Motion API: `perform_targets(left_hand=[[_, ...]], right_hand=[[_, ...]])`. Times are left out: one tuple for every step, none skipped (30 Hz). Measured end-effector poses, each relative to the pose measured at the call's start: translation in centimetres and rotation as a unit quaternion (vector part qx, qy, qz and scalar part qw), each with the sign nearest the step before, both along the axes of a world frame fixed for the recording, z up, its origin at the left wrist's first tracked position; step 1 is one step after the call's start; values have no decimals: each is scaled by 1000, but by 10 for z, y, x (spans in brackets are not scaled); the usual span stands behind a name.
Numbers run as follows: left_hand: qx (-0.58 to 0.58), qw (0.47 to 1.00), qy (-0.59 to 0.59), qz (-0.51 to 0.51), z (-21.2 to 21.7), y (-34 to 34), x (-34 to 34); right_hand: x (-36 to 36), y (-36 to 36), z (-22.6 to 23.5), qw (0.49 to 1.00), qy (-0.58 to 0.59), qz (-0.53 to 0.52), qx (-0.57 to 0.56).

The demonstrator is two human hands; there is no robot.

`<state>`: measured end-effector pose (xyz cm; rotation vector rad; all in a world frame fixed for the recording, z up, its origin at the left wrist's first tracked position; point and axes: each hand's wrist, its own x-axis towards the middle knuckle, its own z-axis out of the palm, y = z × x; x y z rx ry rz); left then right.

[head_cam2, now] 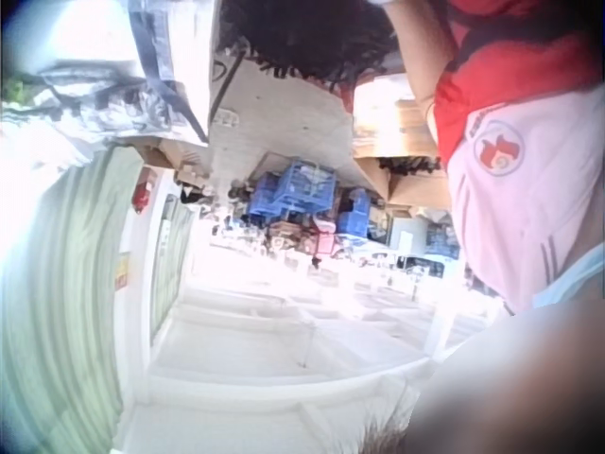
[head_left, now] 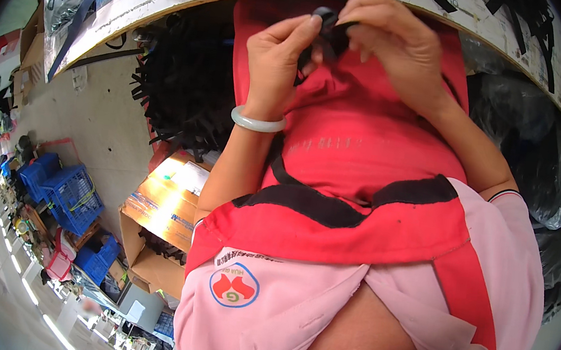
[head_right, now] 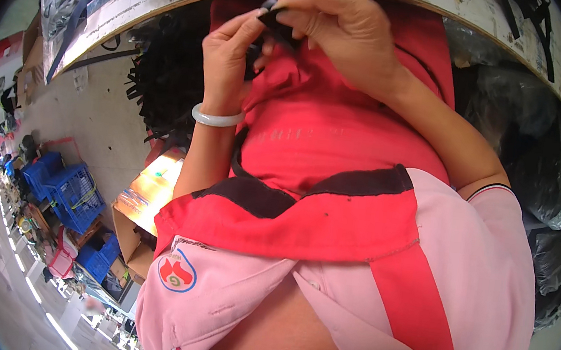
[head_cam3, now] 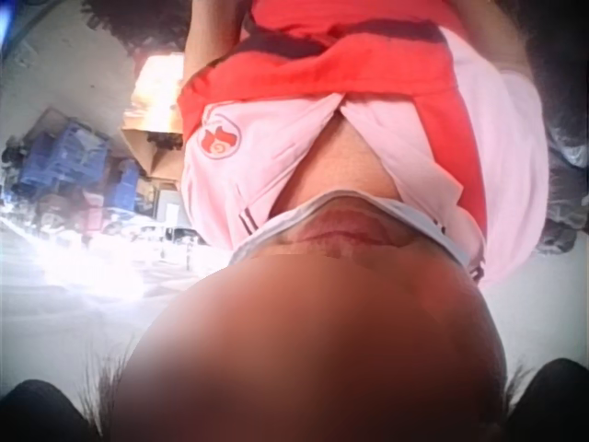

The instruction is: The person is assembling or inspecting black nylon straps and plastic buckles at a manufacturing workstation.

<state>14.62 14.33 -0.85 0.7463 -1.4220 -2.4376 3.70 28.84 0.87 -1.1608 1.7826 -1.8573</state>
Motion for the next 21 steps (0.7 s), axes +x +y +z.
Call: perform_targets(left_hand=[[1,1000,1,2,-1,-1,0],[-29,999,5,14,-4,-2,0],[-57,998,9,23,-6,-2,-2],[-59,998,2,33,-5,0,-3],[-59,998,2,32,-5,1,-2],[-90,995,1,38,-5,4,-1],[-122,992,-1,44,-6,6,-1],[-122,992,-2,43,-7,9,-2],[-162,986,18,45,-8,13,-2],[-202,978,39,46,-8,15,-2],[-202,978,39,46,-10,14,-2],[-222,973,54,40,-11,13,-3],[-243,967,70,35,-12,11,-4],[-207,977,46,37,-9,9,-3],[-204,977,53,36,-9,6,0],[-220,974,50,19,-13,4,4],[-235,971,48,3,-15,2,7],[-213,976,41,-4,-13,2,11],[-176,984,28,-23,-9,0,16],[-147,988,4,-38,-8,-2,20],[-121,991,-23,-53,-4,-6,26]], right_hand=[[1,4,15,997,-76,31,6],[4,3,22,996,-92,8,15],[1,3,23,996,-91,7,16],[-2,2,21,983,-160,7,94],[-7,0,19,959,-226,8,172],[-8,1,10,950,-254,27,178],[-10,3,7,950,-254,27,178],[-11,4,5,946,-259,32,194],[-11,5,3,940,-265,38,211],[-11,4,1,940,-265,38,211],[-11,0,0,944,-260,32,200],[-12,-2,-1,948,-254,23,190],[-12,-5,-2,949,-253,18,190],[-13,-8,-3,936,-307,26,170],[-15,-9,-4,921,-357,34,151],[-22,-4,-11,907,-379,83,161],[-25,0,-12,876,-406,133,223],[-23,1,-14,861,-434,158,214],[-18,1,-18,843,-464,180,203],[-17,1,-21,840,-474,182,191],[-13,-1,-24,858,-457,157,175]])
